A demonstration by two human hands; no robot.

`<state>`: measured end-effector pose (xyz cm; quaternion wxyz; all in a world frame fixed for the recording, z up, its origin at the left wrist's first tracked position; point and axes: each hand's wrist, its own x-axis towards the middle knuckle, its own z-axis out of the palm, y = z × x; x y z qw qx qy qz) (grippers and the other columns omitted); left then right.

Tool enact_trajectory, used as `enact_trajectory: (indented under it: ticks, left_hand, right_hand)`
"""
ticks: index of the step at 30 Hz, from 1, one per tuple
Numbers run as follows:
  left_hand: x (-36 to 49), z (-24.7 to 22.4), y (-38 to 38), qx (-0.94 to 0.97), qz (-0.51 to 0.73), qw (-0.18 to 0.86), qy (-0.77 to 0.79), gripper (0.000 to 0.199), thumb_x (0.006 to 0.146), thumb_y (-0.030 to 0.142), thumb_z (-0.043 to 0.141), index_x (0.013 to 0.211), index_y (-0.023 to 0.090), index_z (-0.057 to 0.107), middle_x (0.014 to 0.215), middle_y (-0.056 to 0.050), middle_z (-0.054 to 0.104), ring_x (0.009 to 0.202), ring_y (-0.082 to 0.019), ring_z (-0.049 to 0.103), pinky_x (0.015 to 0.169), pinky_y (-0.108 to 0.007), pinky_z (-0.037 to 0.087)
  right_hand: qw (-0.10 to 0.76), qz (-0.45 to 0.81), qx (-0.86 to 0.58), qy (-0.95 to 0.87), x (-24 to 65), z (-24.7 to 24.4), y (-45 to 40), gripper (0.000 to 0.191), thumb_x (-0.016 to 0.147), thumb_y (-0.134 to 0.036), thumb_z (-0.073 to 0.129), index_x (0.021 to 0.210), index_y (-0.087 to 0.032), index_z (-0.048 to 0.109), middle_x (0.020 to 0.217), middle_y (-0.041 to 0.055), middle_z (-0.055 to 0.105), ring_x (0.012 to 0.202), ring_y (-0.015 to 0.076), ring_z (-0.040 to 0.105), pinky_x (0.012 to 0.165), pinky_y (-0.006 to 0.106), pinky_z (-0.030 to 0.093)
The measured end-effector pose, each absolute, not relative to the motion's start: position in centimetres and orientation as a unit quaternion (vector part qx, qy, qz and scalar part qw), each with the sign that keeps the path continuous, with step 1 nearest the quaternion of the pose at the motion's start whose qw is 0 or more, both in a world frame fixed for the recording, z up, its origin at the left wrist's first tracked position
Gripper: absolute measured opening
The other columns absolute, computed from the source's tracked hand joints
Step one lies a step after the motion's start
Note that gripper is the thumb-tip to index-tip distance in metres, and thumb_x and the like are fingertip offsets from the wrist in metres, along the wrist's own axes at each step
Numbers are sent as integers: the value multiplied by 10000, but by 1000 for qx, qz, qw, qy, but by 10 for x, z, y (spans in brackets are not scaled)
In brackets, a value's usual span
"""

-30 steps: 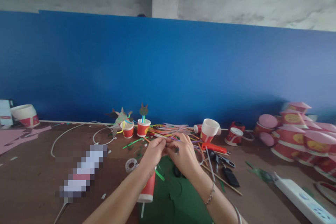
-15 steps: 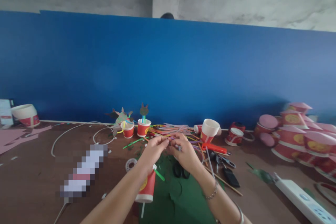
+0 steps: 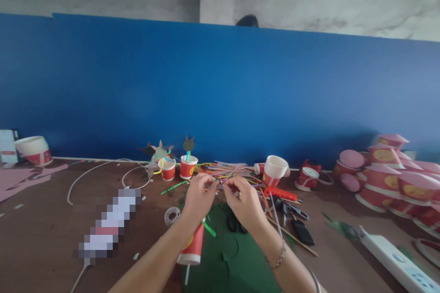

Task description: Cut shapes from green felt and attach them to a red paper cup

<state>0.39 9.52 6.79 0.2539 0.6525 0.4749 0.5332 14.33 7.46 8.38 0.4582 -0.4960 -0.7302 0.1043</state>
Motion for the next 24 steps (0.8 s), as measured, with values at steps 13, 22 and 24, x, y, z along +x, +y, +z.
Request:
enact_trajectory:
  ticks: [13, 22, 24]
  left_hand:
    - [9, 68, 92, 593, 532, 396, 456, 230, 730, 332, 568, 582, 156, 563, 775, -41, 569, 702, -154, 523, 588, -222, 393]
    - [8, 75, 90, 591, 538, 407, 442, 201, 678, 314, 625, 570, 146, 603, 812, -58, 577, 708, -157, 533, 583, -214, 394]
    - [8, 76, 91, 594, 538, 408, 438, 200, 678, 306, 623, 563, 145, 597, 791, -55, 576, 706, -156, 530, 587, -214, 389]
  right_hand:
    - [386, 164, -539, -730, 143, 84, 73, 228, 805, -264, 457, 611, -181, 545, 554, 1, 577, 511, 133, 482, 518, 225, 353]
    - [402, 228, -517, -721, 145, 80, 79, 231, 777, -266, 480, 576, -163, 531, 524, -18, 521, 508, 114, 438, 494, 208, 340]
    - [399, 239, -520, -717, 145, 79, 79, 232, 779, -274, 484, 582, -160, 533, 534, -18, 524, 519, 113, 442, 502, 207, 343]
